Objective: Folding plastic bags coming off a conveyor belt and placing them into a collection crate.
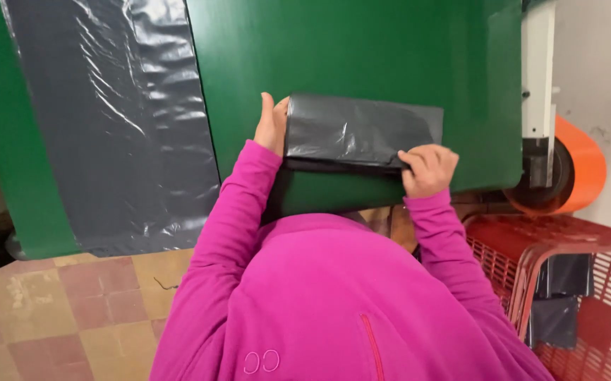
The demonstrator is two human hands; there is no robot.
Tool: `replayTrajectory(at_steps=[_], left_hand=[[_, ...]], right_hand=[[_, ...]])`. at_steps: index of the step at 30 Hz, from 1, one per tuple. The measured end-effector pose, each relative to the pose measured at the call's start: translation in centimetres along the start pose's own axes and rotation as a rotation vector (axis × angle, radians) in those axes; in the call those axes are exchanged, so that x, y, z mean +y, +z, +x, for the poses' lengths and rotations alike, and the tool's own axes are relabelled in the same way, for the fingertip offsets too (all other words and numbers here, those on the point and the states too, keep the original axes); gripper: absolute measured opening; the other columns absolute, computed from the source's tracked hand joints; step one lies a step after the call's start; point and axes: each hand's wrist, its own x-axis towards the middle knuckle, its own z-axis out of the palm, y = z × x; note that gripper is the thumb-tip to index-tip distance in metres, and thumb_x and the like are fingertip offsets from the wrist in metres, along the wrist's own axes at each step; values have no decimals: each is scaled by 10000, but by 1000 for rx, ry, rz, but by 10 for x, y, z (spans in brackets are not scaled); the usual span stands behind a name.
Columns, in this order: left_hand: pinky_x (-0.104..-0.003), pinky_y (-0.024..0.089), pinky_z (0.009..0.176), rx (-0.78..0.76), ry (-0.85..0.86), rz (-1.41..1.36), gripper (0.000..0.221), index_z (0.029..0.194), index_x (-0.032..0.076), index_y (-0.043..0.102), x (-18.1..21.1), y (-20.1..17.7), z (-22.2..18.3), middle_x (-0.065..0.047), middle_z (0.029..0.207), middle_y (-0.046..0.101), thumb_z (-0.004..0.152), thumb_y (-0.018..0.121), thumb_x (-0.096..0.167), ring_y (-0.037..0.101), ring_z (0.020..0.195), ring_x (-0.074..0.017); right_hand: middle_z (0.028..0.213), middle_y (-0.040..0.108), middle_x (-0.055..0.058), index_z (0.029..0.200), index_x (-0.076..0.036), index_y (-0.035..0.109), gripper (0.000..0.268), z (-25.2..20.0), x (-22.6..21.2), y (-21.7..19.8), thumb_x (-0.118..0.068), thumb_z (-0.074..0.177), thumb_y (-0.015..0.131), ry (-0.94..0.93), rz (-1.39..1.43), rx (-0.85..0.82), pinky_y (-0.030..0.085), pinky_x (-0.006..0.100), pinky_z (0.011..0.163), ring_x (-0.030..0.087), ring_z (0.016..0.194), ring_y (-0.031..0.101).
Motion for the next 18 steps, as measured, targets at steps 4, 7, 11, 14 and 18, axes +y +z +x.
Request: replayTrajectory(at_steps=[4,7,11,14,18], left_hand=[[-415,330,1211,174,327,536,795,1515,-2,417,-10,9,-35,-171,1547,494,1005,494,603,452,1438,-289],[-456,371,1139,201,700,1279,703,1429,7,452,5,67,-86,-201,1434,519,918,707,418,475,1338,-341],[-428,470,956,-181,1023,2417,443,1219,103,622,4,82,-112,-87,1286,605,847,722,322,562,1246,-275],[-367,494,766,-475,708,2692,133,1144,109,686,-7,51,-88,-32,1098,670,1036,707,184,643,1065,-228],[-391,550,776,-662,403,2518,159,951,157,723,-16,113,-77,-32,976,741,979,642,290,721,956,-231]], right_hand=[[1057,681,9,1021,-137,759,297,-35,-10,16,-24,747,734,77,-24,-2,440,445,939,258,1078,608],[1099,680,15,1055,-131,763,314,-39,-13,19,-20,762,737,94,-60,-16,454,441,976,263,1125,609],[1210,651,114,1139,-67,723,411,-15,-44,-4,-25,730,723,123,-117,-140,453,466,1044,345,1223,589],[1368,583,242,1303,77,614,607,1,-73,9,-56,723,731,21,153,-250,406,526,1173,443,1349,520],[1400,538,291,1332,134,578,662,-18,-96,38,-115,751,776,-36,327,-305,403,550,1143,485,1341,494]])
